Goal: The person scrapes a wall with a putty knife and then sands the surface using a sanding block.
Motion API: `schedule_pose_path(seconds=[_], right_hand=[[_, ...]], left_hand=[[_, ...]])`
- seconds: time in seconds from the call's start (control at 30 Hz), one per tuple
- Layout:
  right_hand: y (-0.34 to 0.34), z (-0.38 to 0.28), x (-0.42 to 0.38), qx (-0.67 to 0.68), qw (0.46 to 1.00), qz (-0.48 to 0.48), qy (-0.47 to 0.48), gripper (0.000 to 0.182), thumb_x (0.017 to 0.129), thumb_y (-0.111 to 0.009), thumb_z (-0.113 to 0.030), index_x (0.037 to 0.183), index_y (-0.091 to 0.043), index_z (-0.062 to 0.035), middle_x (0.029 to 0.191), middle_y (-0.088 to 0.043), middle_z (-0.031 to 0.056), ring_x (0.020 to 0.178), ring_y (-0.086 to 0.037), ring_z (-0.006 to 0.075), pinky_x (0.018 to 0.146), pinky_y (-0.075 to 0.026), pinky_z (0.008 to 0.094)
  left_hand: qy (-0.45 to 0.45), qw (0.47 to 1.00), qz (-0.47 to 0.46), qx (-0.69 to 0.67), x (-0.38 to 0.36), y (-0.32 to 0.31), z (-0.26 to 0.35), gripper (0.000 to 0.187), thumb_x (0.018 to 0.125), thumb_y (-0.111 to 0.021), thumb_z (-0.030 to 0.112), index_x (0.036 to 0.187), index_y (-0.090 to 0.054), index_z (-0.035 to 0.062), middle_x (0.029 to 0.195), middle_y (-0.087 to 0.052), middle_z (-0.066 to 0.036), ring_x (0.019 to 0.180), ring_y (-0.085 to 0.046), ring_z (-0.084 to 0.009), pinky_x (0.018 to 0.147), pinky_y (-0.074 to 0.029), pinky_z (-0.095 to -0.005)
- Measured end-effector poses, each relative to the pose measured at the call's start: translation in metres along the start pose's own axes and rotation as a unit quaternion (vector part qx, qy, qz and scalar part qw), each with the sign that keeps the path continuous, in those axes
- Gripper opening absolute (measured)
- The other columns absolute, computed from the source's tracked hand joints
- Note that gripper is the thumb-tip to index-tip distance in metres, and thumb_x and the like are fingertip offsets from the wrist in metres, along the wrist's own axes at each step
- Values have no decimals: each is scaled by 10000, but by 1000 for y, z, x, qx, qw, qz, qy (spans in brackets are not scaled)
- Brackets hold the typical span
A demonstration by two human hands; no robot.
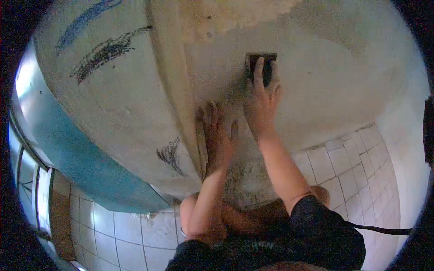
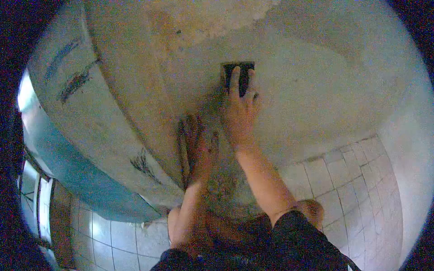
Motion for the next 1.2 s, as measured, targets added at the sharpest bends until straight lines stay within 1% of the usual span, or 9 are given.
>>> schedule_pose_path(seconds=[0.17, 0.2, 0.3, 0.4, 0.53, 0.7, 1.03, 1.13, 1.2], right_hand=[[28, 18, 64, 74, 996, 43, -3, 567, 843, -505, -137, 1388, -353, -102, 1302, -420, 299, 1190, -416, 403, 903, -362, 469], [19, 21, 45, 59, 997, -15, -42, 582, 831, -506, -122, 1391, -348, -105, 1300, -427, 292, 1194, -419, 399, 893, -365, 471], [8, 8, 3, 70, 997, 35, -6, 601, 818, -511, -95, 1394, -337, -99, 1297, -432, 289, 1178, -437, 394, 888, -371, 465], [28, 10, 76, 82, 993, 78, 28, 597, 805, -514, -60, 1382, -362, -91, 1293, -434, 288, 1176, -438, 407, 915, -374, 467], [19, 3, 13, 108, 993, 37, -34, 614, 806, -509, -48, 1394, -349, -123, 1332, -404, 263, 1190, -419, 411, 959, -348, 457], [26, 7, 65, 102, 993, 52, -29, 557, 822, -512, -63, 1363, -410, -144, 1328, -396, 278, 1194, -422, 412, 988, -339, 476], [18, 16, 22, 173, 980, -39, -92, 490, 824, -499, -22, 1310, -447, -54, 1264, -453, 235, 1160, -452, 392, 966, -384, 420], [7, 24, -26, 173, 977, -44, -115, 486, 820, -486, -11, 1303, -439, -23, 1232, -477, 238, 1149, -467, 360, 967, -386, 390], [9, 38, -57, 320, 935, -34, -149, 433, 866, -477, -39, 1294, -436, 12, 1219, -512, 187, 1143, -481, 297, 977, -374, 361]], left_hand=[[-5, 999, 23, -38, -1, 1, -2, 591, 871, -548, 263, 1342, -346, -31, 1428, -265, -240, 1336, -166, -449, 1092, -132, -543], [-3, 997, 52, -60, -3, 5, 1, 591, 869, -546, 260, 1345, -345, -28, 1428, -267, -238, 1337, -167, -446, 1093, -132, -542], [8, 1000, 2, 11, -7, -7, -5, 597, 862, -549, 249, 1351, -339, -21, 1434, -253, -239, 1338, -165, -444, 1094, -129, -540], [-13, 999, -6, -38, -5, -3, -8, 586, 863, -537, 236, 1355, -338, -13, 1441, -238, -239, 1341, -162, -438, 1095, -122, -540], [7, 999, -20, 24, -8, -5, -4, 566, 866, -528, 205, 1356, -338, -7, 1441, -236, -238, 1342, -161, -437, 1095, -116, -542], [-28, 1000, 10, 1, -5, 3, -4, 531, 873, -510, 181, 1346, -357, -5, 1449, -229, -227, 1346, -157, -434, 1092, -128, -540], [-15, 998, -33, 45, -5, -4, 1, 488, 887, -498, 176, 1327, -388, -3, 1460, -207, -223, 1356, -141, -418, 1094, -153, -514], [9, 1000, -8, -7, 1, 1, -4, 444, 888, -500, 161, 1287, -432, -20, 1453, -232, -213, 1348, -180, -407, 1084, -174, -508], [12, 997, 24, -67, -4, 13, -2, 403, 885, -512, 162, 1246, -480, -16, 1394, -346, -221, 1281, -334, -386, 1048, -261, -480]])
Point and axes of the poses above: each hand's wrist, its own x-axis towards the middle knuckle, its own y-axis out of the back of the hand, z = x × y, the point moved 8 cm from there along x, towards the middle knuckle
